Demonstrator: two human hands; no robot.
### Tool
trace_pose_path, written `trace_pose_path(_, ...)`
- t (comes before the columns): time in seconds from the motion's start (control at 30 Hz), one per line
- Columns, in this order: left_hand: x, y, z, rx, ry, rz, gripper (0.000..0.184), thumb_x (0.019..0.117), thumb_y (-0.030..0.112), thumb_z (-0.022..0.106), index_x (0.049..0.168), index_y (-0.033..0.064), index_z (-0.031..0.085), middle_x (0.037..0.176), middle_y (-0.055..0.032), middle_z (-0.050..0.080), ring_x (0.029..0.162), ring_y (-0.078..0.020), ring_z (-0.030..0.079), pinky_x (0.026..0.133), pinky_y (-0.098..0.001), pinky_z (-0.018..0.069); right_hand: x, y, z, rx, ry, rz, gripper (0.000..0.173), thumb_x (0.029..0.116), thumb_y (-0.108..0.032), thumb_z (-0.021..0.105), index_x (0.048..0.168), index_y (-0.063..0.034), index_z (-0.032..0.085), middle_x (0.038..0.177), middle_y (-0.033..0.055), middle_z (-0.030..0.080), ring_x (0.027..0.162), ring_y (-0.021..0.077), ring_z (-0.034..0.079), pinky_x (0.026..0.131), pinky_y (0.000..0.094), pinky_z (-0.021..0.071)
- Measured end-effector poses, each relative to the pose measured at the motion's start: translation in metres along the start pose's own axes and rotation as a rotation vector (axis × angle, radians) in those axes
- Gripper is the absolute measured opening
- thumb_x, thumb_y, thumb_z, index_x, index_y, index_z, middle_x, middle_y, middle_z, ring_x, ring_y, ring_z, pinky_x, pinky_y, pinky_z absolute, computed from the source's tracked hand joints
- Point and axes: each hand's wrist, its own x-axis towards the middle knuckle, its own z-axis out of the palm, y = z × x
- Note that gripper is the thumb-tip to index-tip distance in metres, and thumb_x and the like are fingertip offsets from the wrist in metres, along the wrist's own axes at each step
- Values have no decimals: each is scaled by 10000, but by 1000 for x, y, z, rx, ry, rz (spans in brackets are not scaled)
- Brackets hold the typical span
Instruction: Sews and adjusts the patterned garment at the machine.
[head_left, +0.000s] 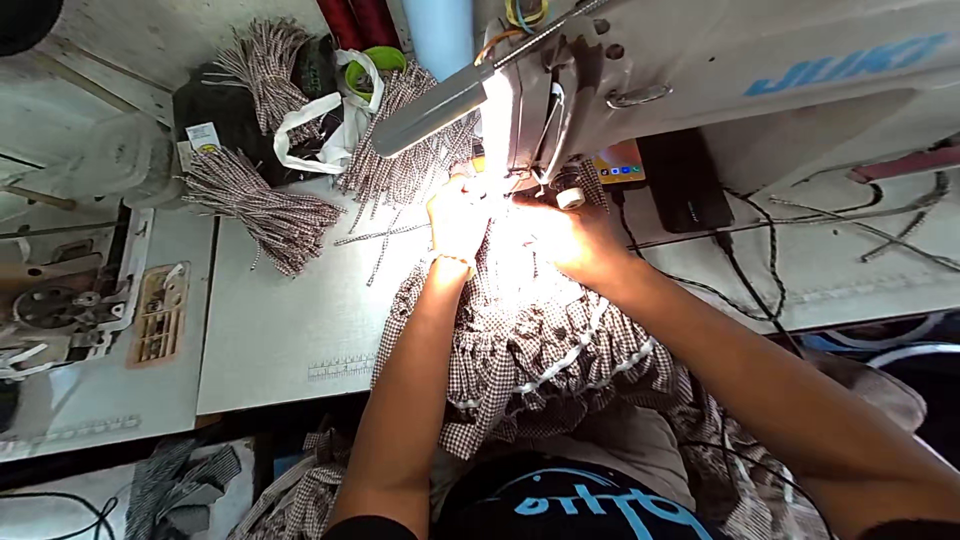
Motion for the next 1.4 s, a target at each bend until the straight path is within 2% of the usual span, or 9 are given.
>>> trace_pose_path(0.07, -12, -2, -1, -28, 15, 49, 197, 853, 112, 798, 974, 5, 686, 924, -128, 650, 893, -227, 619, 819, -400, 498, -5, 1, -9, -35, -4, -38, 396, 930, -33, 667, 1321, -88, 701, 1270, 179, 703, 1088, 392, 703, 877, 597, 555)
trace_pose_path(0.17, -54, -7, -8, 119, -45, 253, 257, 1019, 219, 641, 1223, 64, 661, 1177, -170, 668, 1096, -313, 644, 948, -486, 517, -31, 14, -51, -166, 262, -190, 269, 964, -59, 641, 1217, -28, 726, 1311, 164, 690, 1149, 359, 683, 931, 518, 565)
trace_pose_path(0.3, -58, -20, 6, 400, -17, 478, 363, 1008, 250, 632, 1292, 34, 695, 1396, -137, 633, 1301, -327, 581, 1104, -502, 422, -93, 91, -120, -375, 612, 126, 361, 1094, -174, 459, 1330, 45, 624, 1346, 274, 628, 1191, 427, 633, 1018, 521, 501)
trace_pose_path(0.43, -54, -17, 7, 491, -31, 497, 360, 1002, 257, 643, 1296, 58, 703, 1411, -139, 615, 1291, -363, 564, 1070, -526, 427, -120, 136, -132, -419, 425, 485, 407, 1085, -140, 411, 1412, 65, 542, 1469, 318, 518, 1387, 519, 468, 1129, 655, 360)
trace_pose_path(0.63, -58, -20, 10, 500, -3, 504, 321, 993, 251, 644, 1271, 117, 732, 1402, -94, 634, 1286, -327, 584, 1053, -498, 452, -119, 135, -117, -459, 397, 514, 407, 1045, -92, 462, 1401, 86, 549, 1469, 323, 520, 1392, 521, 468, 1122, 658, 364)
trace_pose_path(0.8, -53, -19, 10, 494, -12, 478, 338, 979, 300, 662, 1246, 110, 744, 1392, -121, 632, 1275, -347, 581, 1061, -507, 439, -119, 137, -117, -485, 506, 429, 480, 1060, -106, 439, 1506, 71, 423, 1569, 317, 400, 1504, 498, 304, 1233, 575, 234)
trace_pose_path(1.1, -50, -19, 9, 496, -19, 472, 385, 984, 292, 656, 1328, 123, 697, 1409, -153, 608, 1293, -368, 565, 1070, -541, 427, -120, 135, -116, -463, 345, 552, 429, 1026, -38, 454, 1436, 66, 526, 1504, 314, 491, 1403, 520, 460, 1092, 689, 378)
trace_pose_path(1.33, -58, -24, 14, 462, 20, 500, 341, 978, 267, 662, 1260, 89, 729, 1382, -153, 627, 1296, -341, 573, 1092, -497, 433, -125, 139, -119, -450, 427, 481, 449, 1034, -61, 442, 1466, 42, 506, 1536, 287, 469, 1455, 482, 411, 1181, 620, 327)
trace_pose_path(1.4, -60, -25, 17, 417, 51, 530, 329, 967, 237, 679, 1234, 52, 729, 1290, -185, 652, 1219, -347, 608, 1037, -482, 476, -132, 158, -129, -404, 509, 385, 413, 1069, -85, 409, 1428, 75, 535, 1422, 327, 558, 1345, 488, 530, 1143, 579, 406)
